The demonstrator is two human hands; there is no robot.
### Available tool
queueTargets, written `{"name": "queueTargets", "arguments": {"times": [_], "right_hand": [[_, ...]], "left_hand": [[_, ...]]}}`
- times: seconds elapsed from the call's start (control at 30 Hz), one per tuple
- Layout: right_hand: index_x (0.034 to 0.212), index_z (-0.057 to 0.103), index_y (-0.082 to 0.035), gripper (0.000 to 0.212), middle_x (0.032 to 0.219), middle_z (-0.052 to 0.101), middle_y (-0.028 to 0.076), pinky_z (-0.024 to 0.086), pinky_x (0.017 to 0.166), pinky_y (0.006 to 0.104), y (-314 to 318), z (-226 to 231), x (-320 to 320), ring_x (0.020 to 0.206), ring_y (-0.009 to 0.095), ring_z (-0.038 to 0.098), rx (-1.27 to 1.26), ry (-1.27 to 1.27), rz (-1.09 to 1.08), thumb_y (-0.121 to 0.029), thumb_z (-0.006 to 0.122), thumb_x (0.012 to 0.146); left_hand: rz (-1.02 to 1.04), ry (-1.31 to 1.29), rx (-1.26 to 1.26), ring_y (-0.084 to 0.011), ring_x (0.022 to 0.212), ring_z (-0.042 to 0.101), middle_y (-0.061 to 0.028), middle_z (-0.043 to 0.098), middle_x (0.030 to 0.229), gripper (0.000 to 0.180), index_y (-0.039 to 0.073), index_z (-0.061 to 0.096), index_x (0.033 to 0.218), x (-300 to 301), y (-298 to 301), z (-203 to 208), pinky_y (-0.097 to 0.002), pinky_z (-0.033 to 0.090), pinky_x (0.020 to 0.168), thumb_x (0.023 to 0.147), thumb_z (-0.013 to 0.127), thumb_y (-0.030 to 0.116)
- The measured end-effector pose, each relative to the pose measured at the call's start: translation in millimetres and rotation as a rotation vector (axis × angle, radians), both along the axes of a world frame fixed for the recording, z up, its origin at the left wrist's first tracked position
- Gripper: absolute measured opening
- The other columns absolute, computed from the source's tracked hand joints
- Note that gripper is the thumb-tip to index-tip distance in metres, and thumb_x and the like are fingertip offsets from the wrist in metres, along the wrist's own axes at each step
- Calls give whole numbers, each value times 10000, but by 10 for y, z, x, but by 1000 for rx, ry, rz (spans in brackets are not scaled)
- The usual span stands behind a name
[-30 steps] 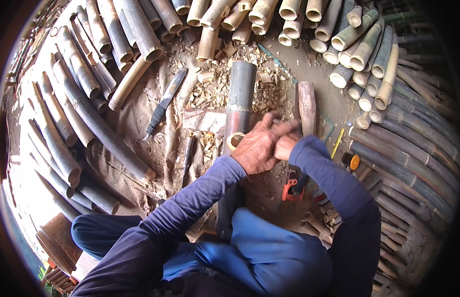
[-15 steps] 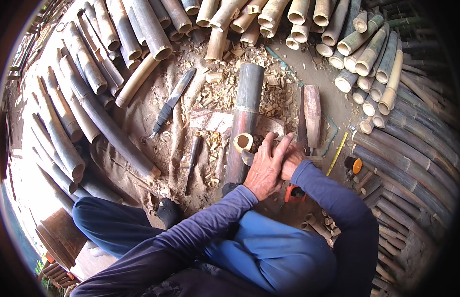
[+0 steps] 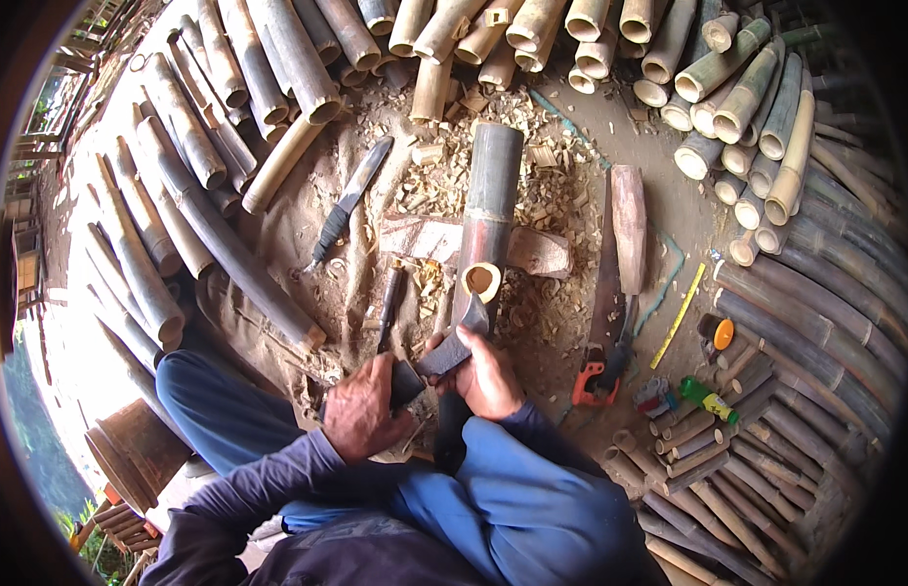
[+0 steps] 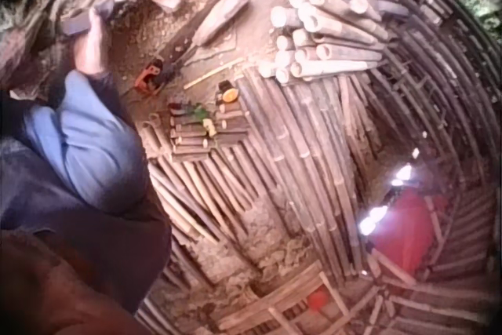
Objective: The person sits on the ground and uses a knife to carve and shape a piece of bamboo. They then use a wooden mallet to strike the knife and split the bamboo further. The person continues to carve and shape the bamboo using the knife and mallet.
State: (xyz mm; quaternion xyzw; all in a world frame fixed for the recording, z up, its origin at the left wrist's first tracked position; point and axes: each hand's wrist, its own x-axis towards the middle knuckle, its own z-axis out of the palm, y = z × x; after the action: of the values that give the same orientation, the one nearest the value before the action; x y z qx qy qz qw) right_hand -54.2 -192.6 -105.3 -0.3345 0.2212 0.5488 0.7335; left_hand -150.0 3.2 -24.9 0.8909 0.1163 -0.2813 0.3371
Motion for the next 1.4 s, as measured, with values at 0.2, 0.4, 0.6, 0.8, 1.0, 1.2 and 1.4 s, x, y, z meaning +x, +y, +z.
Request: {"name": "queueTargets", "arguments": {"times": [0.2,0.4,0.6,0.8,1.0,1.2,1.4], "right_hand": [[1180,619,15,427,1049,719,157,586,807,382,302,-94,110,867,275,711,193,232,-307,-370,472,1069],[1126,660,26,328,993,728,161,605,807,407,63,7,325,856,271,724,12,163,-155,-262,530,1038],[1064,642,-15,338,977,711,140,621,734,427,-294,30,679,886,252,718,-331,-177,388,-339,554,1025],[1171,638,-4,365,1110,708,155,588,904,427,114,-12,177,1030,269,699,271,328,-316,-322,492,1067],[1027,681,2,326,990,722,151,625,676,369,-222,71,594,877,222,718,-175,-40,208,-302,565,1008],[954,617,-21,328,807,712,95,529,493,286,-298,125,654,628,160,660,-564,-418,548,-301,468,1035],[1028,585,-17,275,915,705,134,590,519,306,206,-27,647,665,200,691,-307,-188,463,-278,503,1049]], "left_hand": [[-576,-11,291,-312,700,716,-145,659,716,141,-9,597,821,1247,390,423,-431,571,638,781,666,107],[-437,291,77,-369,738,718,-213,699,795,341,6,628,1003,1100,296,-62,-476,578,668,714,701,172],[70,72,-92,-406,731,710,-215,670,758,446,-22,535,1033,139,-712,-513,-485,568,655,737,759,227],[-585,158,235,-337,714,725,-191,684,774,271,-21,570,915,1450,178,473,-439,577,632,763,722,144],[-58,151,-34,-383,718,715,-212,681,748,486,-30,554,1045,420,-387,-187,-476,583,673,730,761,276],[486,151,-483,-496,923,688,-347,684,935,523,-105,531,1198,148,-1138,-534,-517,551,841,780,726,142],[894,81,-749,-180,631,669,-98,713,834,632,-93,627,1130,-182,-539,-652,-310,559,614,705,920,271]]}}
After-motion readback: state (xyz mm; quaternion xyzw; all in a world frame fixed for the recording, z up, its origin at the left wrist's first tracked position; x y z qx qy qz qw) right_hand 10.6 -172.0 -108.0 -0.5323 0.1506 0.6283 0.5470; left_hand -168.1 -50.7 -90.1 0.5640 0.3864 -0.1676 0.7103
